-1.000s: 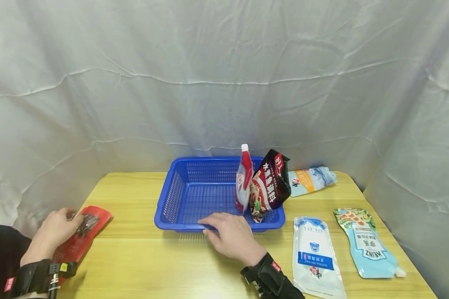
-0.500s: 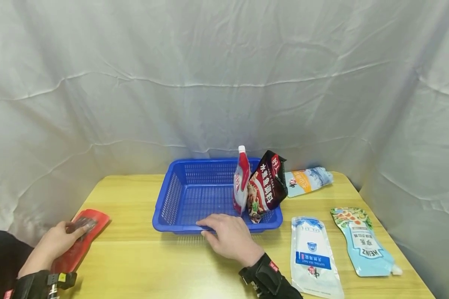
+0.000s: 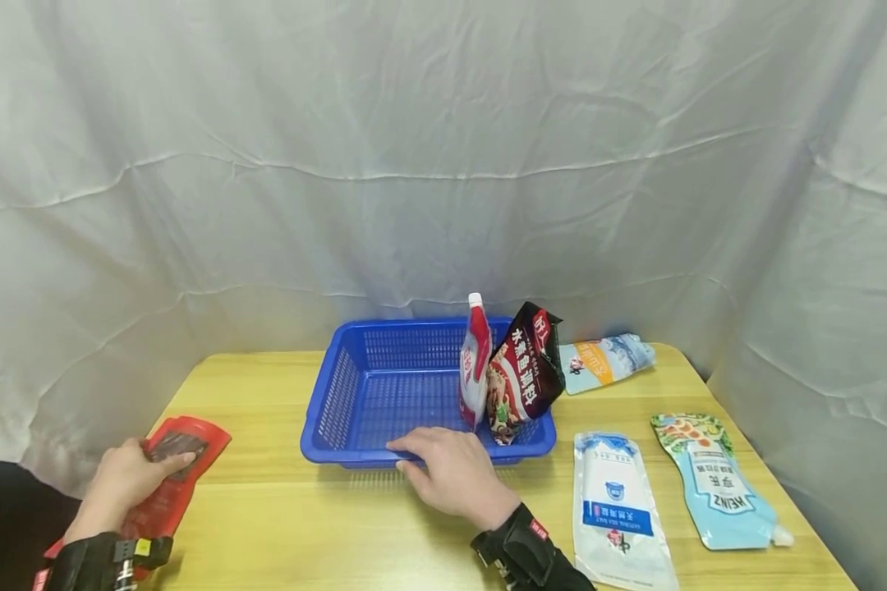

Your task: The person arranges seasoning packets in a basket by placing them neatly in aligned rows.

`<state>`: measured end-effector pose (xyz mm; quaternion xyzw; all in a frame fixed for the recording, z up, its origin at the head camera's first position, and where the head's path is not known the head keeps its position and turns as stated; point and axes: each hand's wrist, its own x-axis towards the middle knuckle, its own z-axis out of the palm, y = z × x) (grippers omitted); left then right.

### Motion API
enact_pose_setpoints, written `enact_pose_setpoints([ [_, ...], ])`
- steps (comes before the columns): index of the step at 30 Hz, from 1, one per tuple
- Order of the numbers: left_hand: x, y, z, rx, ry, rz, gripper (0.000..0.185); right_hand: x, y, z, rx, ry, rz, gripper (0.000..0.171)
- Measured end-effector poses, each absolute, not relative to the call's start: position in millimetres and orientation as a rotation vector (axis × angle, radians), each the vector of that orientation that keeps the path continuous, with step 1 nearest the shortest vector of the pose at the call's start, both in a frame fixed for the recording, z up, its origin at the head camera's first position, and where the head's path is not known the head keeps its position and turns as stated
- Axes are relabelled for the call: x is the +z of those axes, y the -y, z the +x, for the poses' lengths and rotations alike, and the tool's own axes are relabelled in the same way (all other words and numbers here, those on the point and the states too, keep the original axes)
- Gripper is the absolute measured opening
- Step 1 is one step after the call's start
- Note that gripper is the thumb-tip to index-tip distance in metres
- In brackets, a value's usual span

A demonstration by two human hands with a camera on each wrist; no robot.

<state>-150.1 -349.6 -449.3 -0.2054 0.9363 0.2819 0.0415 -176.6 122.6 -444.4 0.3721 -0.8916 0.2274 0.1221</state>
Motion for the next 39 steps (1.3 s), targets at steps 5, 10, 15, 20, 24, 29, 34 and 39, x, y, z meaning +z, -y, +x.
enact_pose_setpoints([
  [5,-452,341,-154,0.914,-2.911,-0.675,0.104,-444,-122,-176,0.659,2.595,1.083,0.026],
  [10,-452,326,-162,1.075,-2.952,-0.746,0.1,-444,-122,-176,0.676,2.601,1.079,0.026],
  [15,-445,305,-165,1.312,-2.938,-0.772,0.098,-443,-122,-176,0.678,2.607,1.086,0.026],
  [20,-431,282,-168,1.513,-2.881,-0.781,0.098,-443,-123,-175,0.686,2.601,1.098,0.026],
  [24,-416,262,-170,1.637,-2.842,-0.784,0.096,-443,-123,-176,0.689,2.591,1.104,0.026],
  [29,-396,237,-170,1.797,-2.772,-0.727,0.093,-444,-124,-176,0.687,2.584,1.096,0.026],
  [34,-381,217,-169,1.905,-2.747,-0.658,0.089,-444,-123,-176,0.676,2.585,1.093,0.027],
  [39,-371,198,-167,2.01,-2.721,-0.594,0.086,-443,-123,-176,0.692,2.586,1.088,0.026],
])
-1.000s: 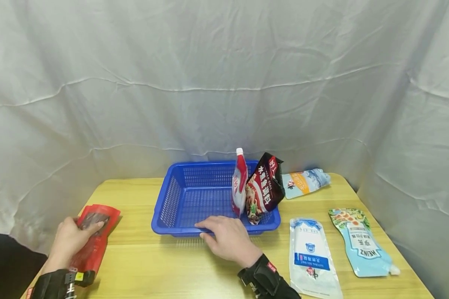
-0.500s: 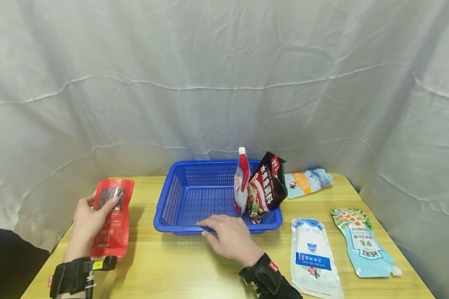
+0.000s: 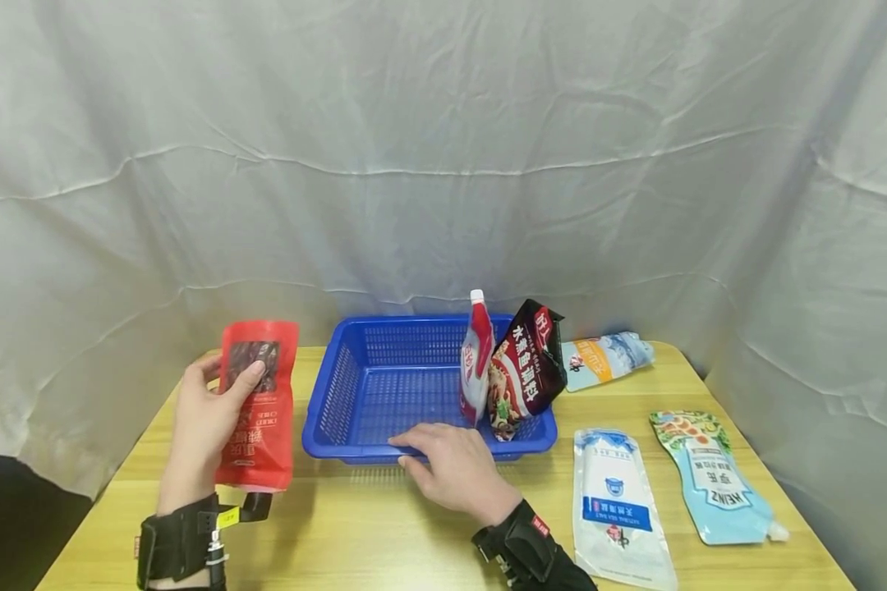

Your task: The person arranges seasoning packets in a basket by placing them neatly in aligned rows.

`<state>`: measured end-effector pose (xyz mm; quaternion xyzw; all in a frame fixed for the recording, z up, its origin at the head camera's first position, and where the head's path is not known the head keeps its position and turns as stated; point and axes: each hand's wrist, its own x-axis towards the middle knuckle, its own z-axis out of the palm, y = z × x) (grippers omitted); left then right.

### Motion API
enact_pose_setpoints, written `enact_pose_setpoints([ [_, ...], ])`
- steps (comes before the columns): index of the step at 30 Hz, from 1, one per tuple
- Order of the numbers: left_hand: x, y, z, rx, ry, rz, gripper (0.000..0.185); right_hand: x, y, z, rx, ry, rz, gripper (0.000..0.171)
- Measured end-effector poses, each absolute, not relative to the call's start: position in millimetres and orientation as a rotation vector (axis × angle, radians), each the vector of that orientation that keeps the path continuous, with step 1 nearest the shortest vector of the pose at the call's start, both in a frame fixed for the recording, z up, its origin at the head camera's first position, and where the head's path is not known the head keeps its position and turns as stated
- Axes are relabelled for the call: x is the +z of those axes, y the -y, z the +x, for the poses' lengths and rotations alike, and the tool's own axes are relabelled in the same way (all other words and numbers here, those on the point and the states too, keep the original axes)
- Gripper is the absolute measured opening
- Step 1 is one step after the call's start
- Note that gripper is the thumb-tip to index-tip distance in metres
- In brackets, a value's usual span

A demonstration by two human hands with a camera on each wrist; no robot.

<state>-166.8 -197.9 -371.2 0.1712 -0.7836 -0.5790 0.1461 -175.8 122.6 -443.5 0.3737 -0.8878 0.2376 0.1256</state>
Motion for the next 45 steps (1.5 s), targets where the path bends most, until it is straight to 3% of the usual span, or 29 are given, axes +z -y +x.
enact_pose_setpoints([
  [26,-380,102,-171,-1.852,2.203,0.199,0.073,-443,-122,-178,0.721,2.583,1.073,0.027],
  [35,-384,83,-171,-1.814,2.238,0.113,0.071,-438,-126,-178,1.103,2.616,0.96,0.052],
  [45,-385,67,-171,-1.717,2.325,0.091,0.072,-429,-126,-177,1.468,2.599,0.787,0.057],
])
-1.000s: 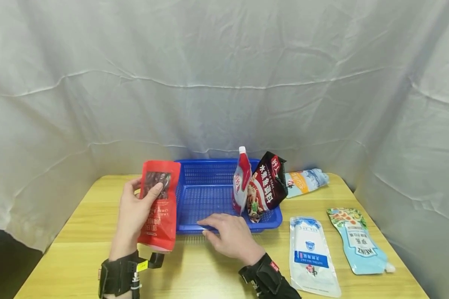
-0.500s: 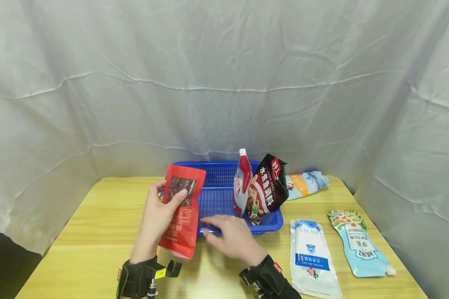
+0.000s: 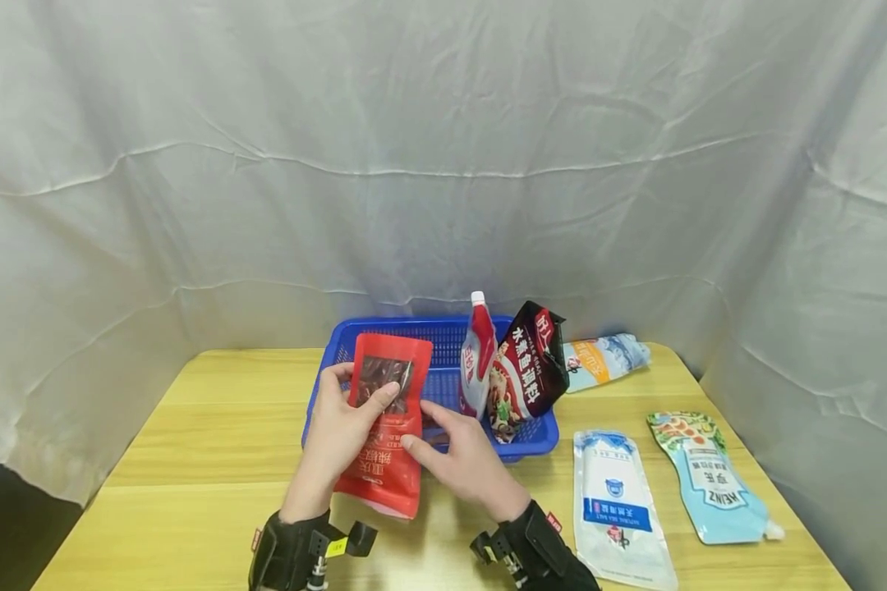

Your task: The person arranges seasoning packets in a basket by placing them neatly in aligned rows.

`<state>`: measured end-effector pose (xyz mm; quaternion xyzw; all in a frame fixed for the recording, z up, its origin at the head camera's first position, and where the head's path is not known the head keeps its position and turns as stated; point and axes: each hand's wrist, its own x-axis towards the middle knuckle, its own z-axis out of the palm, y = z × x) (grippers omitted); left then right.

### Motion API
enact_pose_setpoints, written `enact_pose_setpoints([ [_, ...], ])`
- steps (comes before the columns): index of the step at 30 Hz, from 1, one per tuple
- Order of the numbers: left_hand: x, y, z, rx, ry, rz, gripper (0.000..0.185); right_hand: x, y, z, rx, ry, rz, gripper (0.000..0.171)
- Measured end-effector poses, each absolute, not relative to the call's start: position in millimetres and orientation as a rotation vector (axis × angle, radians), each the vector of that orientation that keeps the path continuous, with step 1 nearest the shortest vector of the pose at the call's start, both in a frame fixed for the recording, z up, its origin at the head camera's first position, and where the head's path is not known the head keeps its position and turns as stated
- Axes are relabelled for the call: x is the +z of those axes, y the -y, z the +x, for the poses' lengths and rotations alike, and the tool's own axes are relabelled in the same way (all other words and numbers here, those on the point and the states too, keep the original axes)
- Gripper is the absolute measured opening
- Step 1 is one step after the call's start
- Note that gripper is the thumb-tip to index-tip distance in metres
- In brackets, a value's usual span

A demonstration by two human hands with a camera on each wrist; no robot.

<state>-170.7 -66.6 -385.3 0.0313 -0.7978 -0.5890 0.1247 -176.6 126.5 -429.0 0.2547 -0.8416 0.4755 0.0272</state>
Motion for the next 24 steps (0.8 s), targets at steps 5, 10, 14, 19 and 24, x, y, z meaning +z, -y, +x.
enact_pose_setpoints([
  [5,-388,59,-171,-1.697,2.337,0.117,0.072,-427,-127,-176,1.573,2.56,0.715,0.059],
  [10,-387,54,-170,-1.7,2.333,0.121,0.075,-424,-126,-176,1.813,2.502,0.661,0.056],
  [14,-387,52,-169,-1.717,2.325,0.111,0.076,-423,-126,-176,1.879,2.505,0.589,0.055],
  [19,-387,51,-168,-1.754,2.314,0.106,0.077,-422,-127,-176,1.936,2.514,0.535,0.056],
  [24,-387,52,-168,-1.779,2.308,0.067,0.085,-419,-129,-175,1.968,2.494,0.562,0.06],
])
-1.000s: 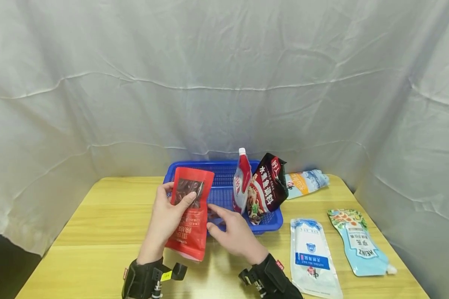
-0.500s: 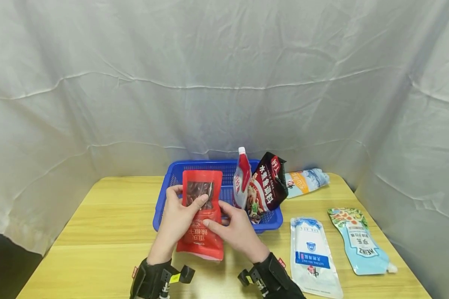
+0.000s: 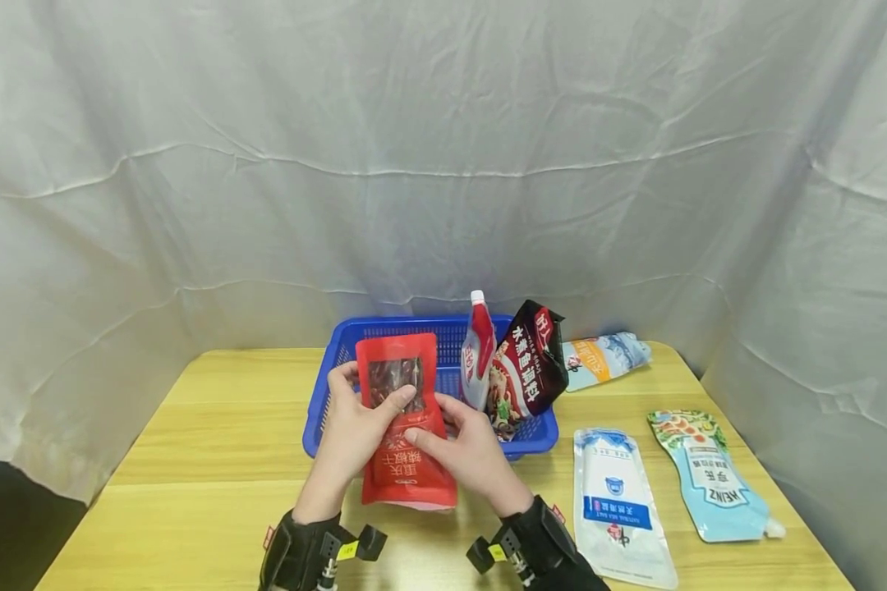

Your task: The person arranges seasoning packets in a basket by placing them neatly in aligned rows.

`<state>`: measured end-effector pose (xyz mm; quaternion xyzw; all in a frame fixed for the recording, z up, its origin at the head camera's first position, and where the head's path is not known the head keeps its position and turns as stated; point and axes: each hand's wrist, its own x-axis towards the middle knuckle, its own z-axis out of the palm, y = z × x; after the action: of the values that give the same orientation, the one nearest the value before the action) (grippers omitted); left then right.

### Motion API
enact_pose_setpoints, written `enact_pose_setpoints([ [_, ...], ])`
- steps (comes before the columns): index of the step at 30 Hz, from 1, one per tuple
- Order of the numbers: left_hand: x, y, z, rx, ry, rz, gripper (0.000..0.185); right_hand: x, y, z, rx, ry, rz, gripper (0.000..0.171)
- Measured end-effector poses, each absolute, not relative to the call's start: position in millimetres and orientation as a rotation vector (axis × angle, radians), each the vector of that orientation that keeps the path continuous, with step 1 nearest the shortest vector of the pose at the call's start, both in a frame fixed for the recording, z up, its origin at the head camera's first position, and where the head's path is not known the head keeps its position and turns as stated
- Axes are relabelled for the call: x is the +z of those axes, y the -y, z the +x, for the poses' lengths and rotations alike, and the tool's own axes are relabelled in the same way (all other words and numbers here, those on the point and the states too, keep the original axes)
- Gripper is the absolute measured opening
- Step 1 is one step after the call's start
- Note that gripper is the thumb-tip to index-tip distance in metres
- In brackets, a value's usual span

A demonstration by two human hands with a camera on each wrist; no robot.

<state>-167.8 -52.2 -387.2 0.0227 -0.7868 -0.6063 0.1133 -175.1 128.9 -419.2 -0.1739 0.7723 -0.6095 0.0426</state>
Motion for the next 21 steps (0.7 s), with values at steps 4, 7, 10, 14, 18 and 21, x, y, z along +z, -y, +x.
enact_pose_setpoints([
  [4,-386,58,-168,-1.813,2.295,0.007,0.09,-416,-134,-176,-1.852,-2.356,-0.556,0.059],
  [7,-385,65,-169,-1.898,2.242,-0.067,0.083,-413,-140,-177,-1.823,-2.353,-0.585,0.057],
  [10,-384,73,-170,-1.99,2.168,-0.168,0.07,-411,-147,-178,-1.792,-2.32,-0.618,0.057],
  [14,-385,83,-173,-2.06,2.113,-0.294,0.053,-406,-156,-178,-1.724,-2.298,-0.657,0.059],
  [18,-386,90,-174,-2.09,2.157,-0.337,0.047,-402,-164,-177,-1.638,-2.285,-0.69,0.058],
  [21,-385,93,-173,-2.121,2.211,-0.348,0.047,-401,-168,-178,-1.582,-2.267,-0.72,0.057],
])
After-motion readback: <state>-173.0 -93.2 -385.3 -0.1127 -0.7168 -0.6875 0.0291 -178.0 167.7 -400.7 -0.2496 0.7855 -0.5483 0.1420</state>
